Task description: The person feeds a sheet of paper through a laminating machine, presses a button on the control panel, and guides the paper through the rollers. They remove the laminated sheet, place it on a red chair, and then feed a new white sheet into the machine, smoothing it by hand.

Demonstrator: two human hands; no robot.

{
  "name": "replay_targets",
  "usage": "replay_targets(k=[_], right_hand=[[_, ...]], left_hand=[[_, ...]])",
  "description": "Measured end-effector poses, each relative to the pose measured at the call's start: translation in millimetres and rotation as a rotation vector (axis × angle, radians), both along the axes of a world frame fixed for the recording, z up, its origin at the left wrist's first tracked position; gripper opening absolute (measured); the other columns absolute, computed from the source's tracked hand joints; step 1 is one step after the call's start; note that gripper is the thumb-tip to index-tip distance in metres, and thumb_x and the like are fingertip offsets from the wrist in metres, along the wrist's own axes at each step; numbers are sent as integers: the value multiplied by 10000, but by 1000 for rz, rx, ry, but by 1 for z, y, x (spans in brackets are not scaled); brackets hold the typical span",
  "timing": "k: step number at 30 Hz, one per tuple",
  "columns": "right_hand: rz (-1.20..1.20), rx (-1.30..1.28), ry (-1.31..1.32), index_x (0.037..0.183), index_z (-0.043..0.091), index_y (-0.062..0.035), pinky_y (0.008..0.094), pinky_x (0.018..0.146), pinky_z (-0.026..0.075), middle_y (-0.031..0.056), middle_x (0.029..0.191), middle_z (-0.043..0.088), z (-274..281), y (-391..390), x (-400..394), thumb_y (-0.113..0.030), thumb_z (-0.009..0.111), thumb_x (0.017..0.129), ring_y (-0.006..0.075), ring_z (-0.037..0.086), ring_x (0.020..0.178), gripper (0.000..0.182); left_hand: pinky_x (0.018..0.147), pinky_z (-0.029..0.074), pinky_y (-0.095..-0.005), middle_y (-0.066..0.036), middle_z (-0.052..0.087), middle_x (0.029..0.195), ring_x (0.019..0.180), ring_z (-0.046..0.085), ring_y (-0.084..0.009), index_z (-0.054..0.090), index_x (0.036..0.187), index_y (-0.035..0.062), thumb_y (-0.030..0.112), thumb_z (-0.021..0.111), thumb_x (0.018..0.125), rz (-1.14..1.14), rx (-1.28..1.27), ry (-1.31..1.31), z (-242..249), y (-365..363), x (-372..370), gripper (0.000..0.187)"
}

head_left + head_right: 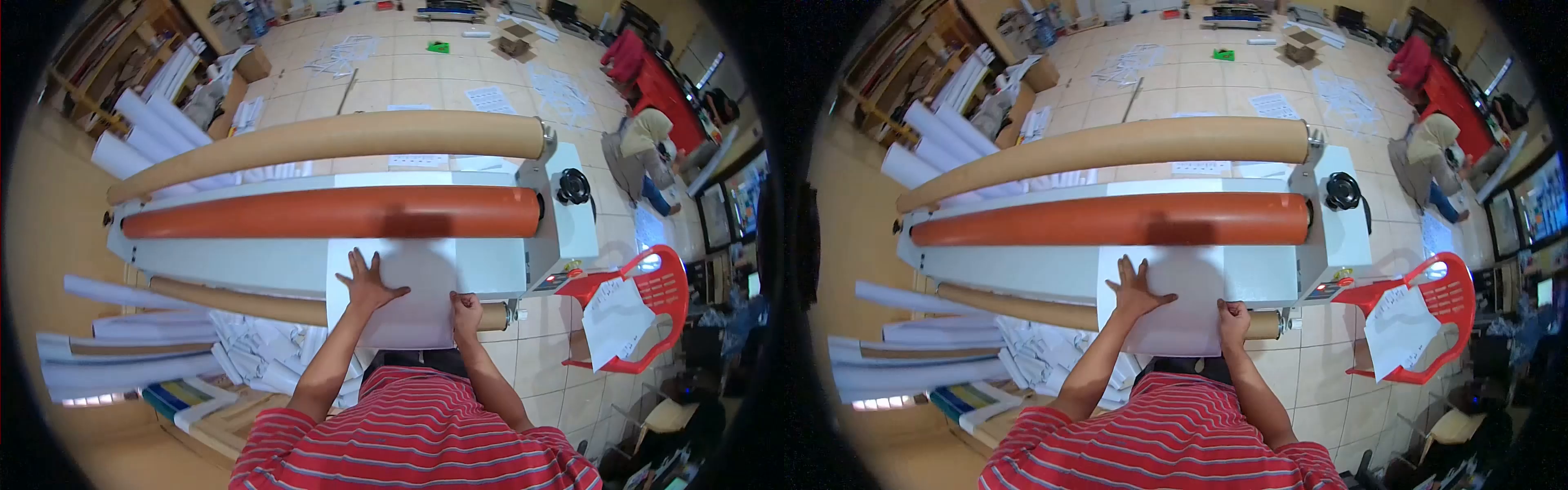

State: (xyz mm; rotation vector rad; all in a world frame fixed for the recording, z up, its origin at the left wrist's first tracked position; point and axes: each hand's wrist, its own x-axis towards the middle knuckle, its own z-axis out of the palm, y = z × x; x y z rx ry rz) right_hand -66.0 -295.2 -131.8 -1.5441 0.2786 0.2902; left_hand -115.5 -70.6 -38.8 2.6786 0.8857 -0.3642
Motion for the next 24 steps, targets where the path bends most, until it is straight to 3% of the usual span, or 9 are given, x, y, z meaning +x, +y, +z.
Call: replay_targets(k=[3, 7, 8, 12, 17, 21, 23, 24], right_hand=[[-3, -190, -22, 762, 609, -47, 234, 579, 366, -40, 668, 545, -14, 1, 2, -148, 755, 834, 56, 437, 614, 192], [-1, -67, 73, 802, 618, -20, 252, 618, 393, -4, 744, 586, 6, 2, 1, -148, 754, 830, 85, 481, 674, 189], [45, -125, 12, 815, 618, -14, 265, 663, 415, 20, 781, 605, -16, -2, 4, -158, 756, 829, 103, 508, 722, 200], [52, -7, 68, 917, 652, 20, 286, 756, 449, 56, 844, 648, 9, -5, 2, -205, 754, 840, 147, 559, 783, 259], [304, 32, 111, 1084, 621, 26, 304, 805, 489, 95, 987, 668, 7, -26, 7, -169, 737, 845, 170, 617, 890, 330], [564, -20, 301, 1063, 633, 11, 270, 716, 485, 60, 915, 678, 10, -60, -13, -121, 724, 838, 140, 608, 800, 276], [824, 89, 319, 1153, 579, 24, 335, 786, 530, 95, 1031, 657, -5, -78, -20, -124, 712, 850, 177, 633, 907, 362], [832, 89, 321, 1153, 579, 24, 335, 786, 530, 95, 1031, 657, -9, -83, -24, -124, 712, 850, 177, 633, 907, 362]], left_hand=[[995, 115, -786, -323, 13, 1547, 1450, -3, -454, 277, 1487, 31, 763, 753, 484, 19, -27, 33, 3, -2, -2, 1329], [993, 105, -793, -316, 8, 1550, 1451, -16, -448, 229, 1505, 54, 788, 733, 486, 43, -35, 83, 7, -3, 0, 1354], [996, 101, -792, -306, 2, 1554, 1453, -25, -442, 220, 1509, 61, 796, 726, 485, 48, -33, 93, 5, -3, 0, 1358], [994, 72, -801, -258, -13, 1575, 1459, -58, -415, 195, 1524, 112, 818, 696, 486, 65, -7, 106, -15, -3, 0, 1351], [1009, 125, -780, -257, -37, 1574, 1463, -53, -405, 151, 1531, 106, 795, 697, 508, 50, -20, 198, -2, -4, 6, 1349], [1016, 137, -770, -274, -13, 1565, 1464, -41, -401, 164, 1521, 73, 760, 735, 500, 54, -28, 199, -1, -5, 7, 1356], [1028, 130, -761, -251, -37, 1575, 1465, -76, -390, 125, 1539, 123, 794, 698, 515, 51, -21, 242, 1, -5, 8, 1352], [1028, 130, -761, -251, -37, 1575, 1465, -76, -390, 125, 1539, 123, 794, 698, 515, 59, -22, 244, 2, -5, 6, 1352]])
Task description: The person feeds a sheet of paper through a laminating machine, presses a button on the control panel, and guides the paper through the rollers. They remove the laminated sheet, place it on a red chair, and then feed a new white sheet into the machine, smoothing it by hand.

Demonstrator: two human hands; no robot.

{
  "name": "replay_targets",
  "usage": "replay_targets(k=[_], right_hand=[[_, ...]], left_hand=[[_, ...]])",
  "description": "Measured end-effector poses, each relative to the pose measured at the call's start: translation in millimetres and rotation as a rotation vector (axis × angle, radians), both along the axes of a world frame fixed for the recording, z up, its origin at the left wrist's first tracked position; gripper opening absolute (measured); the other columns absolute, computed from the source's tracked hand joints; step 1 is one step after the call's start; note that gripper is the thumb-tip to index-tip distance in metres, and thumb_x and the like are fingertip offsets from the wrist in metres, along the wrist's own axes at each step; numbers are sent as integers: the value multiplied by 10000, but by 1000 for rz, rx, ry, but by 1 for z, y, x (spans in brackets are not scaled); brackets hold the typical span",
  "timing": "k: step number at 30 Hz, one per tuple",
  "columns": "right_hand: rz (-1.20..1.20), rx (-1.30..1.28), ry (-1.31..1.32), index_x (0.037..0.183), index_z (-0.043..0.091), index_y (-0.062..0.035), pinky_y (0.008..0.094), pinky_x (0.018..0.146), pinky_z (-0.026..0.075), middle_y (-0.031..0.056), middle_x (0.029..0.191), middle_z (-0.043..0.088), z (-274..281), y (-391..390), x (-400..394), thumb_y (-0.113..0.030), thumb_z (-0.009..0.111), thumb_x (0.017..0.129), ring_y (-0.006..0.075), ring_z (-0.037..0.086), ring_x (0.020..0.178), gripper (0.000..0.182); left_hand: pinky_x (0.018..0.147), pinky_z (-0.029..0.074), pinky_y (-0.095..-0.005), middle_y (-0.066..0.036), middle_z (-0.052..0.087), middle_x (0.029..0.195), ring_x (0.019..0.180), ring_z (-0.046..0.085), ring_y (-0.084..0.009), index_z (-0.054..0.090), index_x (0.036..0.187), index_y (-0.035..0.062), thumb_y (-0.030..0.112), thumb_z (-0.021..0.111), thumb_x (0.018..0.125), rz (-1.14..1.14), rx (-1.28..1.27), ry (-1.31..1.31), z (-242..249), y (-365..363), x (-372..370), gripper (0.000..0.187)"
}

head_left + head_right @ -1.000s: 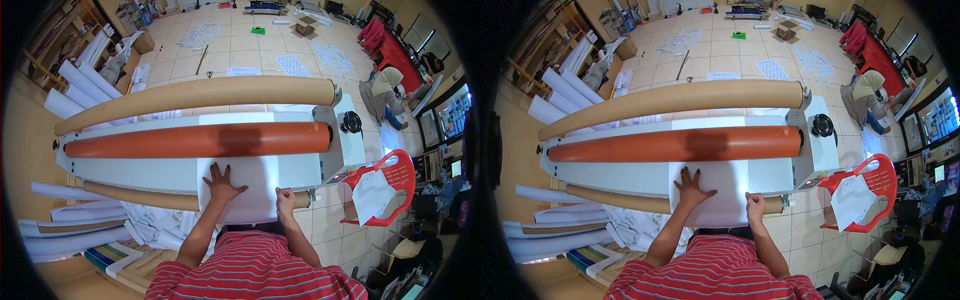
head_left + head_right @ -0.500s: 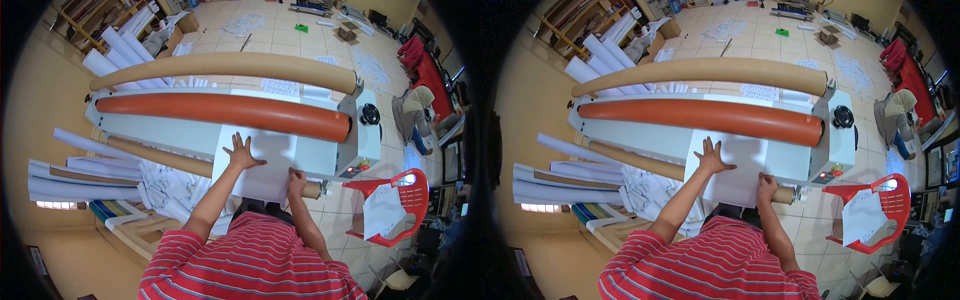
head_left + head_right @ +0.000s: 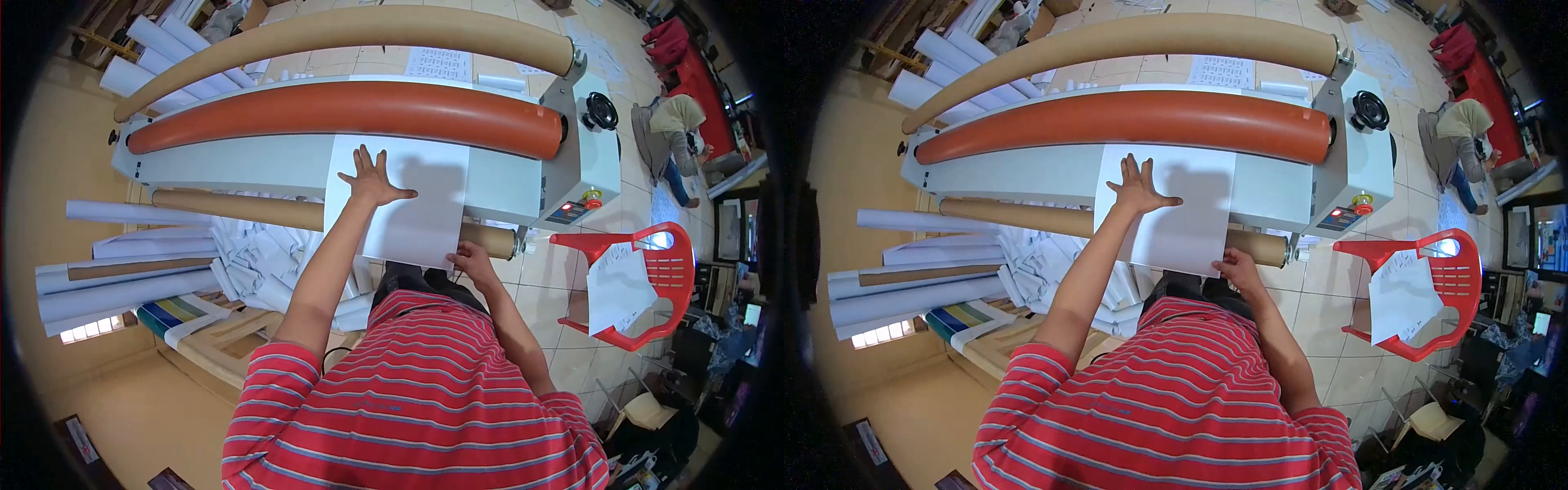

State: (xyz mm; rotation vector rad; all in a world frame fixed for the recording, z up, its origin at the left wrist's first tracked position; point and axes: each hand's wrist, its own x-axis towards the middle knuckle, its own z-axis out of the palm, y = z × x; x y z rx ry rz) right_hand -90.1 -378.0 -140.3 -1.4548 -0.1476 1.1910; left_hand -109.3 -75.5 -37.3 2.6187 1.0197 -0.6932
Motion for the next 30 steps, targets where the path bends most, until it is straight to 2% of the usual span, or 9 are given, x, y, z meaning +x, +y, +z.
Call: replay_targets(k=[3, 7, 10, 11, 14, 15, 19, 25, 30], right_hand=[[24, -16, -2, 1139, 592, 15, 313, 758, 528, 88, 1003, 664, -1, -7, -3, -129, 711, 850, 170, 637, 879, 344], [376, -190, -521, 993, 668, 14, 327, 761, 522, 110, 892, 711, 37, -18, 28, -132, 724, 803, 198, 656, 798, 246], [99, -24, -894, 928, 726, -60, 347, 762, 530, 127, 892, 718, 130, -42, 121, -189, 713, 788, 222, 681, 838, 191], [36, -385, -975, 963, 727, -85, 359, 771, 530, 125, 933, 716, 215, -33, 145, -156, 684, 789, 269, 683, 858, 193], [289, -460, -1830, 1252, 617, -165, 409, 919, 497, 170, 1340, 540, 308, -36, 263, -94, 765, 676, 370, 617, 1055, 600], [436, -555, -1754, 1279, 601, -173, 406, 940, 490, 175, 1430, 446, 320, -32, 290, -55, 793, 616, 382, 606, 1069, 701], [797, -672, -1380, 1292, 596, -218, 378, 918, 499, 157, 1243, 616, 326, -19, 354, -102, 838, 568, 335, 630, 1042, 772], [798, -396, -1526, 1277, 588, -76, 395, 936, 485, 151, 1187, 646, 325, -23, 355, -123, 861, 565, 332, 627, 1052, 763], [628, -857, -1572, 988, 687, 46, 444, 811, 528, 253, 922, 679, 328, -11, 334, -545, 735, 730, 393, 663, 887, 646]], left_hand=[[1033, 123, -758, -246, -31, 1577, 1469, -64, -379, 131, 1539, 130, 795, 700, 514, -1, 1, -9, 1, 0, 0, 1347], [1035, 109, -760, -267, -29, 1568, 1466, -36, -396, 182, 1518, 78, 721, 775, 504, 21, -14, -114, 0, -1, -3, 1339], [1033, 120, -759, -269, -24, 1567, 1465, -35, -399, 171, 1520, 74, 742, 758, 507, -2, -12, -105, 7, -2, 0, 1347], [1028, 123, -762, -260, -34, 1572, 1465, -42, -398, 140, 1529, 92, 779, 722, 506, -5, -10, -67, 5, -2, -1, 1363], [1020, 135, -767, -254, -40, 1574, 1465, -45, -401, 110, 1538, 110, 822, 679, 505, -21, 1, -25, 0, -1, -2, 1378], [1016, 144, -769, -257, -35, 1573, 1464, -41, -405, 112, 1537, 110, 829, 671, 504, -21, 7, -17, 1, -1, -1, 1378], [1022, 153, -760, -258, -26, 1573, 1465, -36, -401, 113, 1537, 107, 817, 678, 519, -16, 4, -4, 10, -4, 0, 1364], [1028, 137, -757, -255, -37, 1574, 1467, -55, -393, 108, 1540, 115, 807, 691, 522, -4, 0, 5, 8, -3, 0, 1362], [1025, 121, -763, -252, -48, 1575, 1467, -62, -390, 102, 1541, 113, 816, 684, 518, -12, 5, -4, 3, -2, -1, 1371]])
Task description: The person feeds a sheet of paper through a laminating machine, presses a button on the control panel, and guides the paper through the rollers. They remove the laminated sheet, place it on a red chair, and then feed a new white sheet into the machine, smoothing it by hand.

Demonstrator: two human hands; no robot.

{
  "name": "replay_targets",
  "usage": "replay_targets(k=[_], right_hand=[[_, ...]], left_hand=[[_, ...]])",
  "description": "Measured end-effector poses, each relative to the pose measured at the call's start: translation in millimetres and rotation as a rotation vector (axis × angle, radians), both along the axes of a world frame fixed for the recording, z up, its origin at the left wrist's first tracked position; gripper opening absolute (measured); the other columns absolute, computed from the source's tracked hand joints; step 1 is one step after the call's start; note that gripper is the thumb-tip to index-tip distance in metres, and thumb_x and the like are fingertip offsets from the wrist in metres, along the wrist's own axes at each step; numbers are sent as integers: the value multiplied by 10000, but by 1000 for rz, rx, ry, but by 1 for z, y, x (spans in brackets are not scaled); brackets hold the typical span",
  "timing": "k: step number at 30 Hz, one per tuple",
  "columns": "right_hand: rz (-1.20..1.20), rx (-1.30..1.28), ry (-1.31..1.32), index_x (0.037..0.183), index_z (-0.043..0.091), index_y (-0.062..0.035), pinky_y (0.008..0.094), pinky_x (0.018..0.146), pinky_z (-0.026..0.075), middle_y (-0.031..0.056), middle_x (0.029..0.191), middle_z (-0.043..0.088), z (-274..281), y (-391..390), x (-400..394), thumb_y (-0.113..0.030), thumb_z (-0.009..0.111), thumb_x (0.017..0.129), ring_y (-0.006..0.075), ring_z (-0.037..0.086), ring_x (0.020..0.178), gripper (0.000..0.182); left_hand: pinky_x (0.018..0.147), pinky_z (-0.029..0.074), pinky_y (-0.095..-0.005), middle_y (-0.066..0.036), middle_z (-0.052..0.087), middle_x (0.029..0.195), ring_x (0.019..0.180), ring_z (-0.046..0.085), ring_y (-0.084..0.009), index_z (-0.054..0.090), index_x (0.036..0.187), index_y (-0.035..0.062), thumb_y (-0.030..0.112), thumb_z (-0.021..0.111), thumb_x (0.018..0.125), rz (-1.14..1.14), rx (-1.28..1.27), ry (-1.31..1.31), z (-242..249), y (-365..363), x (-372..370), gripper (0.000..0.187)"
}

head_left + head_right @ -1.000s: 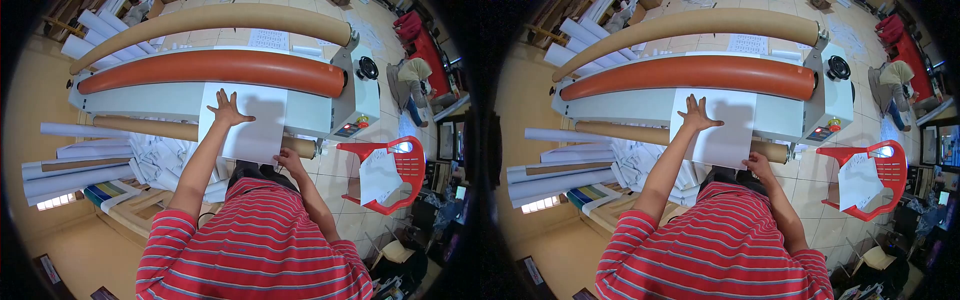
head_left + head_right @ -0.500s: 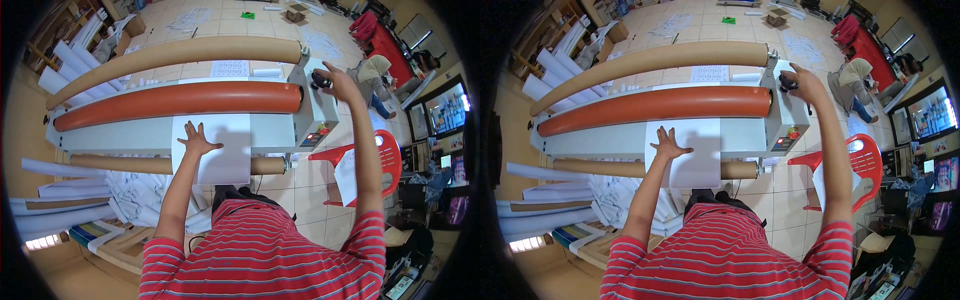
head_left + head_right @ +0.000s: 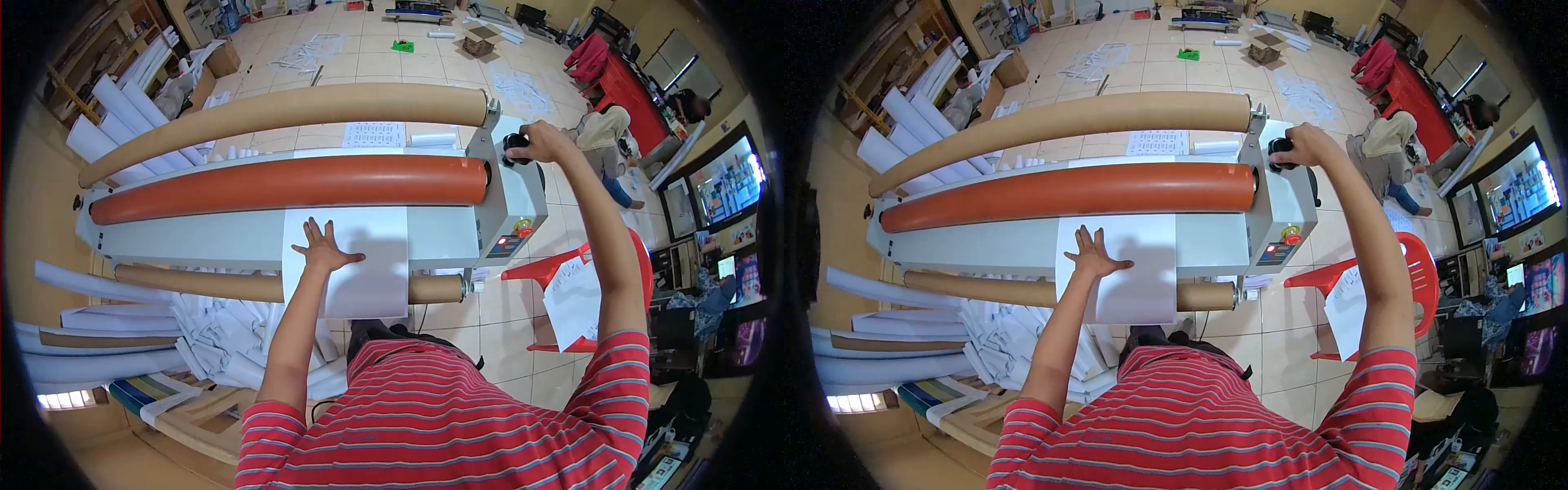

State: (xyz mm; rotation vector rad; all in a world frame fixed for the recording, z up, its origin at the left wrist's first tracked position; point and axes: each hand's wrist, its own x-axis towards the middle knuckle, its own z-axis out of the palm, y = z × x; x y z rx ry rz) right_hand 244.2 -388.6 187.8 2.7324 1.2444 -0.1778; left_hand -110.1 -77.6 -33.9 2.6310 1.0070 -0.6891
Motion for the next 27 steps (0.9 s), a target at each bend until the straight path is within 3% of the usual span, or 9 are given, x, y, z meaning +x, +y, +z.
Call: replay_targets(k=[5, 8, 11, 13, 15, 19, 21, 23, 27], right_hand=[[-101, -43, -170, 696, 671, 54, 451, 664, 542, 233, 717, 661, -13, 7, 10, -710, 544, 808, 386, 661, 685, 783], [-541, -50, 696, 660, 670, -4, 360, 556, 528, 134, 607, 625, 1, 1, 27, -691, 354, 915, 234, 619, 510, 799], [-405, 99, 244, 665, 673, -3, 383, 601, 533, 136, 609, 633, -7, -5, 43, -666, 347, 929, 278, 635, 566, 784], [-208, 367, 121, 760, 695, 7, 402, 688, 536, 141, 681, 671, -16, -9, 45, -639, 344, 938, 319, 657, 677, 756], [-134, -111, 149, 943, 728, 8, 373, 696, 533, 161, 792, 696, -12, -7, 63, -685, 246, 934, 252, 651, 771, 844], [-329, -202, 279, 1032, 713, 2, 385, 771, 534, 180, 903, 708, -3, -6, 62, -692, 229, 930, 281, 657, 797, 853], [-348, 274, 431, 950, 732, -1, 399, 867, 508, 166, 808, 708, -12, -8, 39, -683, 167, 941, 296, 662, 811, 886], [-389, 182, 370, 909, 732, 7, 392, 872, 507, 174, 867, 709, -3, -4, 42, -664, 144, 950, 287, 660, 796, 894], [-453, -326, 272, 1243, 623, -81, 353, 802, 531, 191, 1225, 619, 3, 8, 75, -630, 260, 957, 270, 652, 772, 718]], left_hand=[[1024, 108, -767, -251, -51, 1575, 1466, -72, -389, 98, 1541, 109, 826, 676, 512, 7, -13, 7, 2, -1, 1, 1381], [1023, 112, -767, -249, -48, 1576, 1465, -73, -391, 98, 1541, 108, 827, 673, 513, 8, -15, 5, 5, -1, 1, 1380], [1022, 118, -767, -247, -47, 1577, 1466, -68, -391, 95, 1541, 110, 829, 672, 512, 7, -15, 1, 3, -1, 0, 1381], [1022, 121, -767, -246, -48, 1577, 1466, -68, -390, 95, 1541, 111, 829, 672, 512, 10, -19, 10, 2, -2, 0, 1382], [1021, 124, -767, -245, -48, 1577, 1466, -67, -388, 95, 1541, 111, 830, 672, 511, 1, -9, 20, 2, -1, 1, 1382], [1034, 131, -754, -250, -38, 1574, 1466, -62, -390, 108, 1535, 98, 803, 694, 516, 4, -18, 12, 11, -1, 2, 1371], [1046, 136, -743, -257, -32, 1570, 1465, -61, -391, 118, 1530, 83, 775, 719, 522, 25, -43, 1, 9, -5, 1, 1362], [1036, 135, -751, -242, -46, 1578, 1467, -62, -388, 88, 1542, 118, 836, 665, 509, 0, -7, 22, 2, -1, 1, 1384], [1037, 138, -749, -244, -49, 1577, 1467, -63, -387, 85, 1542, 117, 833, 666, 513, 9, -9, 48, 5, -1, 3, 1381]])
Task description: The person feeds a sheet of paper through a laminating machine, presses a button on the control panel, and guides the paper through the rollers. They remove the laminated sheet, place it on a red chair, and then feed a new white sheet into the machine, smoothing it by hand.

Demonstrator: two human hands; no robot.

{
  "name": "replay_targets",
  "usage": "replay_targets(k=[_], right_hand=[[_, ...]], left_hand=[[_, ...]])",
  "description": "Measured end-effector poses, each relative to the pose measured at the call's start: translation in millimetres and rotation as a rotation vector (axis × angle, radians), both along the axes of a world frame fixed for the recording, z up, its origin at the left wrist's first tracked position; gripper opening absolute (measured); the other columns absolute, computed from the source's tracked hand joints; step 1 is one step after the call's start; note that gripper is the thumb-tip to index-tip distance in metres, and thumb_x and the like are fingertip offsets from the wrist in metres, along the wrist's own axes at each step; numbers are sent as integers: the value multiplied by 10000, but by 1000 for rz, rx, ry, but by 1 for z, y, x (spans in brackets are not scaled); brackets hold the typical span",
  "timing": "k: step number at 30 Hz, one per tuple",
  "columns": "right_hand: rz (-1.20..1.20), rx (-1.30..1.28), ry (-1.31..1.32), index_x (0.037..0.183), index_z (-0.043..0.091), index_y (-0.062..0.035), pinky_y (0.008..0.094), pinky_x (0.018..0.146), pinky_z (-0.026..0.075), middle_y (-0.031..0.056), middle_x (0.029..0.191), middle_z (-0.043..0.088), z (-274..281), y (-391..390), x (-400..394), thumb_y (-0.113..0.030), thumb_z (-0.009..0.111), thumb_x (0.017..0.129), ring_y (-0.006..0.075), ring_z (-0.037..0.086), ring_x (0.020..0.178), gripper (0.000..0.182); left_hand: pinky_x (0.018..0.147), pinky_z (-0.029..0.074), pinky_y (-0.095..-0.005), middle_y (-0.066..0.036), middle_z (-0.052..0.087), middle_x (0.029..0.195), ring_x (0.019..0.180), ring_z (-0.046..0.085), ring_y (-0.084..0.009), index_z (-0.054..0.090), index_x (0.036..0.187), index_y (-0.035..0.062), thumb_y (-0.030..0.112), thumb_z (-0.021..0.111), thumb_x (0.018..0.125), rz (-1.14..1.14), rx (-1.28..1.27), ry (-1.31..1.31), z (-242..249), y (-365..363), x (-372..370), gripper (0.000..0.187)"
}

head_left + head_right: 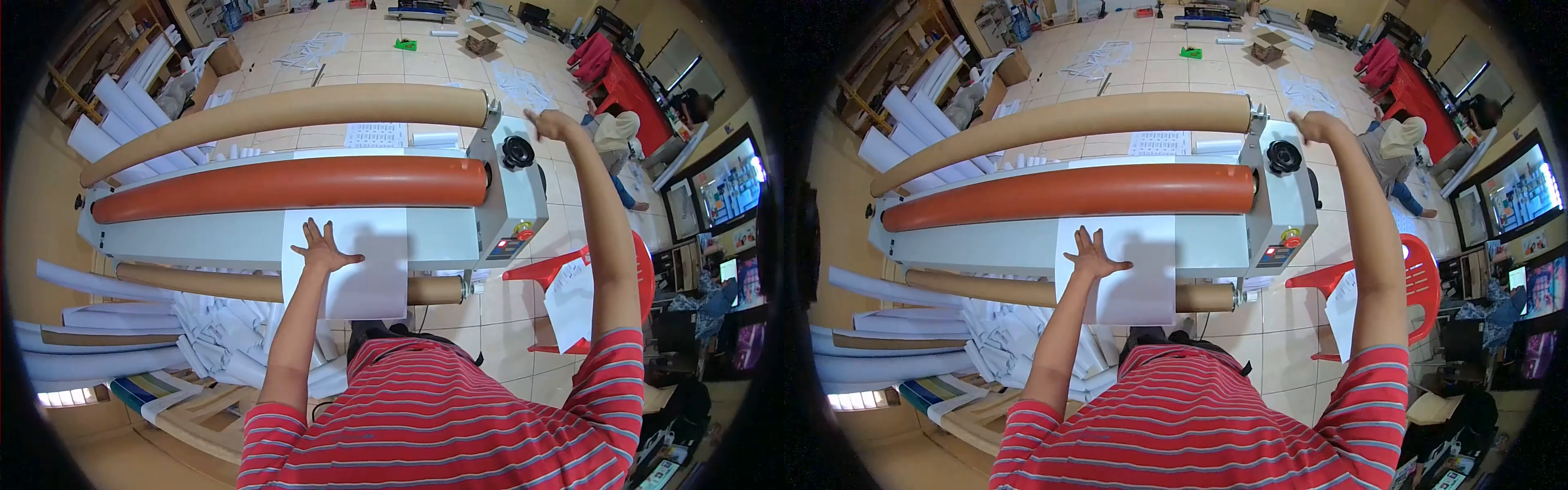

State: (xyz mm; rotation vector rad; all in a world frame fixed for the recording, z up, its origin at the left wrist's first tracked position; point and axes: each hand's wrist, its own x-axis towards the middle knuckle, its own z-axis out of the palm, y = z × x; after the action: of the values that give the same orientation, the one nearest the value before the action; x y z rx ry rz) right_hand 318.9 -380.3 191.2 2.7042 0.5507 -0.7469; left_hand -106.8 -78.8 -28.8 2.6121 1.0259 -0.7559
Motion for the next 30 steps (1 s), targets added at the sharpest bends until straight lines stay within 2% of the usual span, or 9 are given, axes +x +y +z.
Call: replay_targets(k=[2, 3, 7, 11, 14, 17, 22, 25, 30], right_hand=[[317, 425, 95, 1278, 606, -125, 349, 841, 521, 191, 1109, 673, 0, -9, -24, -500, 496, 936, 290, 665, 827, 519], [483, 541, 130, 1333, 560, -129, 354, 858, 518, 183, 1070, 689, -1, -13, -38, -322, 721, 802, 293, 673, 917, 587], [561, 397, 81, 1346, 546, -120, 372, 872, 512, 192, 1108, 678, -4, -13, -45, -287, 825, 637, 313, 667, 992, 781], [569, 377, -95, 1177, 659, -35, 383, 871, 521, 214, 1015, 692, -7, -8, -59, -383, 803, 669, 350, 672, 930, 632], [361, 267, -349, 703, 680, 56, 419, 701, 547, 233, 687, 665, -24, 1, -67, -627, 653, 758, 358, 678, 688, 685], [82, 216, -210, 788, 718, 41, 361, 646, 570, 174, 699, 693, -21, 10, -74, -648, 648, 752, 279, 698, 628, 693], [-13, 283, -186, 766, 712, 41, 365, 625, 563, 166, 677, 688, -12, 2, -84, -637, 645, 763, 265, 695, 611, 681], [-104, 631, -86, 877, 706, 72, 351, 647, 541, 168, 693, 688, -21, -35, -85, -633, 635, 778, 273, 702, 681, 715], [-575, 1512, -333, 1150, 632, 84, 276, 672, 529, 165, 918, 703, -104, -144, -137, -345, 647, 892, 184, 686, 777, 500]], left_hand=[[1036, 133, -752, -246, -51, 1576, 1467, -62, -389, 89, 1541, 116, 830, 668, 514, -6, -2, -14, 0, 0, 0, 1379], [1036, 133, -752, -246, -51, 1576, 1467, -62, -389, 89, 1541, 116, 830, 668, 514, -4, -1, -15, 1, 0, 0, 1379], [1033, 133, -755, -249, -50, 1575, 1466, -66, -390, 95, 1540, 113, 825, 673, 508, 3, -5, -13, -1, 0, -2, 1381], [1025, 133, -763, -254, -41, 1574, 1466, -66, -390, 104, 1538, 111, 808, 682, 509, 5, -2, -24, -4, 1, -1, 1371], [1026, 132, -762, -253, -35, 1574, 1467, -59, -388, 120, 1536, 111, 800, 685, 510, 1, -1, -46, -4, 0, -1, 1359], [1052, 134, -739, -262, -28, 1569, 1465, -46, -394, 124, 1526, 79, 759, 734, 525, 6, -12, -59, 7, -6, 0, 1355], [1039, 115, -752, -253, -21, 1574, 1469, -59, -381, 147, 1530, 98, 772, 720, 511, 15, 14, -80, -1, -5, -2, 1349], [1042, 113, -749, -253, -20, 1574, 1468, -60, -380, 143, 1529, 90, 755, 734, 512, 17, 6, -84, -1, -6, -2, 1352], [1044, 110, -749, -265, -18, 1567, 1466, -56, -389, 158, 1522, 81, 744, 747, 512, 25, 8, -115, -2, -7, -2, 1345]])
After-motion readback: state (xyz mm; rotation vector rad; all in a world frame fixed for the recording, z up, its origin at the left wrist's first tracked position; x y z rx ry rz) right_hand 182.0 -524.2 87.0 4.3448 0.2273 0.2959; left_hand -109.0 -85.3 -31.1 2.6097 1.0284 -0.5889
